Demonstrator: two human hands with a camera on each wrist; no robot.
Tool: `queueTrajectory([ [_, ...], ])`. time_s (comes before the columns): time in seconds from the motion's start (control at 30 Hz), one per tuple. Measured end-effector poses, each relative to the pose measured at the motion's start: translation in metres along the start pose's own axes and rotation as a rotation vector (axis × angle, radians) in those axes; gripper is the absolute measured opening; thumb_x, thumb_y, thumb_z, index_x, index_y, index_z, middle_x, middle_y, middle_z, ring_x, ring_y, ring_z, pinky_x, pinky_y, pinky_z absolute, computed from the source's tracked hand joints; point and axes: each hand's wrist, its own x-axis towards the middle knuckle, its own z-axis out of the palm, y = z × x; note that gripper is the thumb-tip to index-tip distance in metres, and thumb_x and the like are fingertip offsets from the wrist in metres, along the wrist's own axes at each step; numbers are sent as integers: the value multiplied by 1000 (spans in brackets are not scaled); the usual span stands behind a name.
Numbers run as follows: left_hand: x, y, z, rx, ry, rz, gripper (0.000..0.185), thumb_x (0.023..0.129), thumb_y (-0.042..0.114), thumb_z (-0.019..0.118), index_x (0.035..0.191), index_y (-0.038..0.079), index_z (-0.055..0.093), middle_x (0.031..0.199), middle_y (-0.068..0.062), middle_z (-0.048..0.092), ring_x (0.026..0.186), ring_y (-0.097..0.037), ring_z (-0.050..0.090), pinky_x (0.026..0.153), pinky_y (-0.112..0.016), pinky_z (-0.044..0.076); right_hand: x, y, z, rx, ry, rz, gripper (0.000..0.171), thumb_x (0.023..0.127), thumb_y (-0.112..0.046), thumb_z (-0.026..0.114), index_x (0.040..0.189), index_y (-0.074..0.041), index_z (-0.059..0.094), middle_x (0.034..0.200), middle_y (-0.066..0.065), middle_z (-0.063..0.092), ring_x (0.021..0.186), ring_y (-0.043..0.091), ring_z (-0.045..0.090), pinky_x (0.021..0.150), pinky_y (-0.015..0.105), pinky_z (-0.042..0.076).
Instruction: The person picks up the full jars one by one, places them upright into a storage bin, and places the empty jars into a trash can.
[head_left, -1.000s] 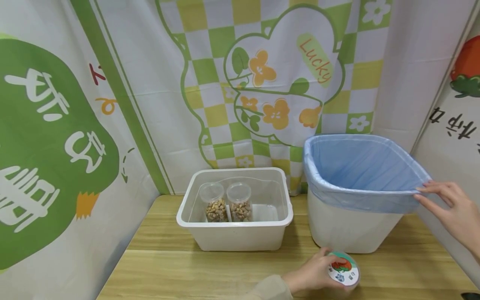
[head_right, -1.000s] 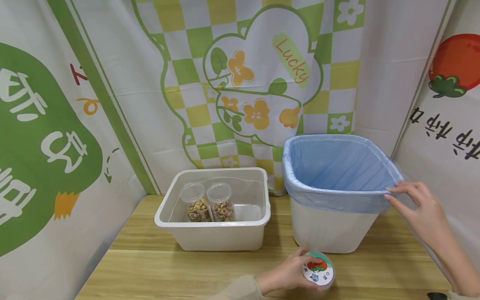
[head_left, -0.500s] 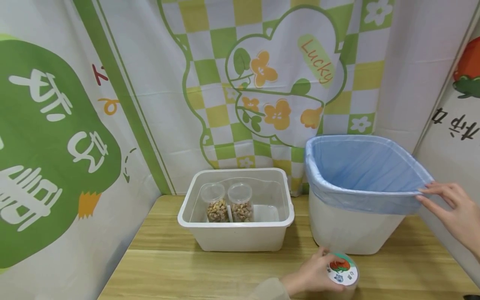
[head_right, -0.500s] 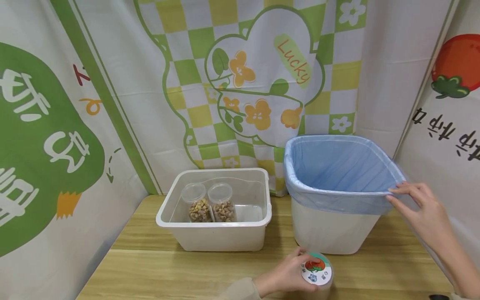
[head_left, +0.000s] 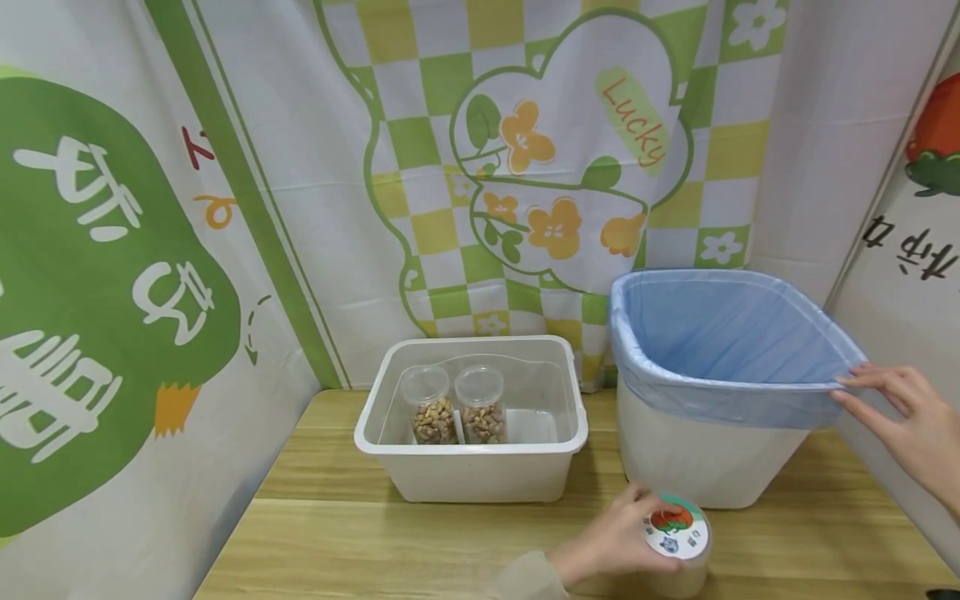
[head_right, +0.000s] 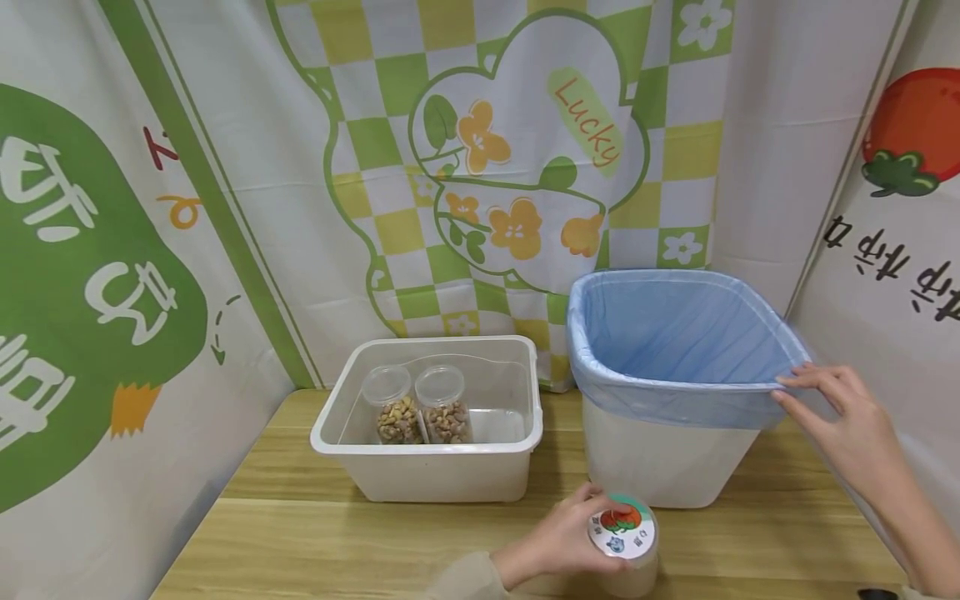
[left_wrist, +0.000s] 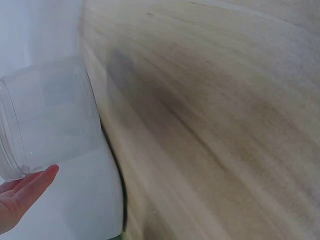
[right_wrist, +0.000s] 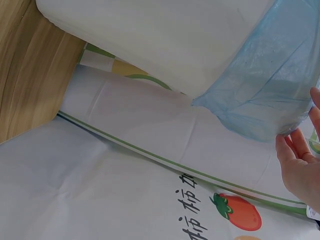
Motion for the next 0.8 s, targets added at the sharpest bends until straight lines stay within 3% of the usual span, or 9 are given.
queueTrajectory([
  [0.27, -1, 3, -14, 57, 100, 103, 53, 64, 40, 76, 112, 27, 57, 106, 3, 48, 91, 0, 46, 70, -7, 35, 0, 0, 0, -3, -6, -4, 17, 77, 8, 61, 85, -7, 61, 100, -22, 42, 101, -12, 37, 87, 0, 26],
  [0.8, -3, 17, -53, -37, 128, 119, 54, 67, 40, 74, 115, 27, 55, 110, 4, 46, 93, -2, 46, 72, -12, 37, 0, 1, 1, -19, -23, 29, 15, 78, 5, 61, 86, -8, 61, 100, -22, 40, 100, -13, 35, 87, 0, 25],
])
